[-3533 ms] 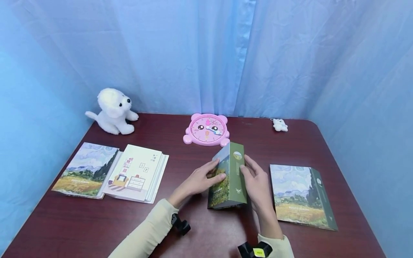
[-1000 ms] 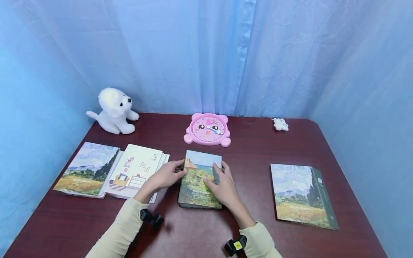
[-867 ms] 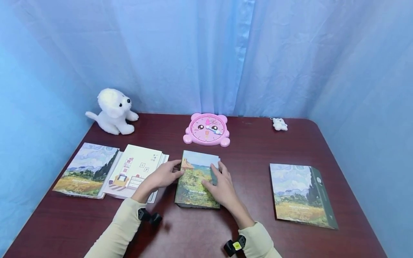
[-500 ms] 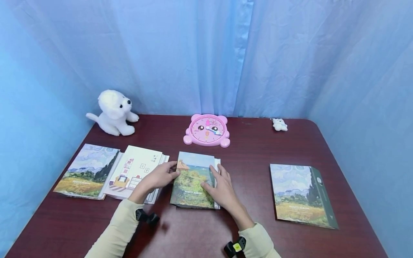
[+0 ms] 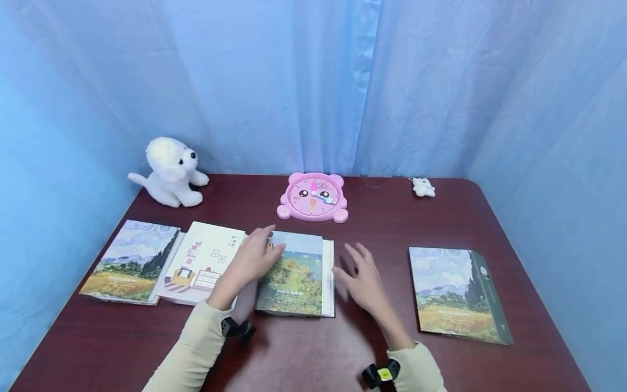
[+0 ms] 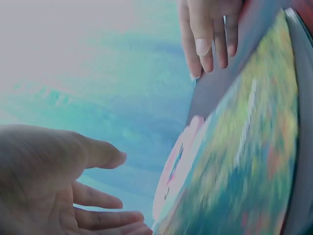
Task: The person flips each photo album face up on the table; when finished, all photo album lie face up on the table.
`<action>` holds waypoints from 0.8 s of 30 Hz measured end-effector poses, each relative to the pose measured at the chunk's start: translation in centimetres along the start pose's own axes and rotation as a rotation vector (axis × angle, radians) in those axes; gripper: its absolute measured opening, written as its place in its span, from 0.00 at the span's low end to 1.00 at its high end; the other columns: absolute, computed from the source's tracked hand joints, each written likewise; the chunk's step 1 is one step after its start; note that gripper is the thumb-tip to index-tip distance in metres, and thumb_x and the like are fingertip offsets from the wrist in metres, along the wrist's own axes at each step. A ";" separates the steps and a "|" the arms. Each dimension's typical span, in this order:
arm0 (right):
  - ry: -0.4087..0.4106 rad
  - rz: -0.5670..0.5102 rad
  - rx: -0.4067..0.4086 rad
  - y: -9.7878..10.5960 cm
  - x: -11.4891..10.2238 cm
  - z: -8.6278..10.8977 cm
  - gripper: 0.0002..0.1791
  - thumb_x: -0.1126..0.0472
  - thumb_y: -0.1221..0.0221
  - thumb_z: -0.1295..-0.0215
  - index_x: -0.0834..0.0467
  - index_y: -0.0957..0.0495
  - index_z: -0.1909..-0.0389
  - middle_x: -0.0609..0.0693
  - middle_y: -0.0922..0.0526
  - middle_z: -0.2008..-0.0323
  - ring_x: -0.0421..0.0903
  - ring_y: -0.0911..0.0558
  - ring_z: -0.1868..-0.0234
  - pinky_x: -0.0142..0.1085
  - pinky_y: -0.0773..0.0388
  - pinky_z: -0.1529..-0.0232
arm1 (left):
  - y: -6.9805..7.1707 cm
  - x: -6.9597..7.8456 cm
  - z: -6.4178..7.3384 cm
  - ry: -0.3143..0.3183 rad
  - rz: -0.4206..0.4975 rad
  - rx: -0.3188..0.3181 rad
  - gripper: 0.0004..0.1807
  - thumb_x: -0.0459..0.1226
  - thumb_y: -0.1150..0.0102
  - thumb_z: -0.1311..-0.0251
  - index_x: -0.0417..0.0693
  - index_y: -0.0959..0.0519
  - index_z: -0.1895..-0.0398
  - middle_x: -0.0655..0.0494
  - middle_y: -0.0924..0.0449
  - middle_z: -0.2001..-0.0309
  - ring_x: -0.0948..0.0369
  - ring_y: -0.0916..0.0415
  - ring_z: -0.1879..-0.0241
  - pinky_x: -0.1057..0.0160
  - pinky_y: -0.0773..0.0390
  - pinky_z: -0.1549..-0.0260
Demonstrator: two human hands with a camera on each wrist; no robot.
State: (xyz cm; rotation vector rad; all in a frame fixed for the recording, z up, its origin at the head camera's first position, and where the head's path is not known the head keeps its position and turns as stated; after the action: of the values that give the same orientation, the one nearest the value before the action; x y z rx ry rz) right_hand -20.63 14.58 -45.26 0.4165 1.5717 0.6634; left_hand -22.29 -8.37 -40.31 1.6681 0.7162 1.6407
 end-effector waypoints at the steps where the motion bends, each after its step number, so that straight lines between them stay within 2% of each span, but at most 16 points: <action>1: -0.007 0.005 0.007 0.7 0.4 0.1 0.37 0.51 0.38 0.37 0.61 0.38 0.30 0.67 0.47 0.29 0.67 0.29 0.39 0.57 0.32 0.40 | -0.3 0.5 -0.1 -0.010 0.011 -0.005 0.32 0.45 0.45 0.35 0.37 0.36 0.32 0.39 0.29 0.39 0.45 0.34 0.37 0.49 0.34 0.37; 7: -0.010 0.058 0.098 5.7 2.7 1.1 0.35 0.52 0.39 0.36 0.63 0.37 0.32 0.70 0.45 0.30 0.69 0.28 0.42 0.60 0.33 0.42 | -3.0 3.1 -0.6 -0.077 0.087 -0.073 0.31 0.46 0.46 0.34 0.42 0.35 0.32 0.44 0.26 0.42 0.49 0.28 0.42 0.51 0.29 0.41; 10: -0.019 0.069 0.130 8.3 3.6 2.0 0.35 0.52 0.40 0.35 0.64 0.38 0.32 0.71 0.46 0.31 0.71 0.31 0.41 0.62 0.34 0.42 | -4.5 4.6 -0.8 -0.116 0.142 -0.109 0.29 0.46 0.46 0.34 0.41 0.34 0.33 0.44 0.26 0.43 0.51 0.24 0.47 0.54 0.25 0.46; 13: -0.047 0.085 0.136 10.6 4.6 3.0 0.37 0.51 0.41 0.34 0.63 0.41 0.30 0.71 0.50 0.29 0.74 0.34 0.39 0.65 0.35 0.44 | -6.0 6.3 -0.8 -0.137 0.166 -0.143 0.29 0.46 0.46 0.34 0.41 0.34 0.34 0.45 0.26 0.43 0.52 0.24 0.47 0.57 0.24 0.48; 19: -0.110 0.160 0.157 14.4 6.9 5.0 0.39 0.49 0.45 0.31 0.61 0.47 0.27 0.71 0.56 0.27 0.78 0.37 0.41 0.69 0.35 0.51 | -9.1 9.2 -0.5 -0.164 0.189 -0.183 0.31 0.49 0.45 0.35 0.45 0.35 0.32 0.48 0.26 0.43 0.56 0.24 0.46 0.62 0.24 0.49; 24: -0.169 0.234 0.177 16.8 9.2 6.2 0.41 0.47 0.46 0.31 0.63 0.50 0.26 0.71 0.60 0.27 0.79 0.40 0.40 0.71 0.39 0.52 | -11.9 11.9 -0.4 -0.203 0.226 -0.215 0.33 0.48 0.42 0.36 0.47 0.37 0.31 0.50 0.26 0.43 0.60 0.24 0.47 0.69 0.25 0.50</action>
State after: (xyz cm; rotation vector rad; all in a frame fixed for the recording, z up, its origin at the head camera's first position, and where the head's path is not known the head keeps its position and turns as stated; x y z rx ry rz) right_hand -17.59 34.19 -41.80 0.7784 1.4373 0.6505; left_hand -21.16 8.28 -42.28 1.7737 0.2495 1.6054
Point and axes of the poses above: each hand's wrist, its own z-axis away from the middle knuckle, its own y-axis out of the back of the hand, x = y × z, the point moved 10 cm from there along -z, towards the middle knuckle
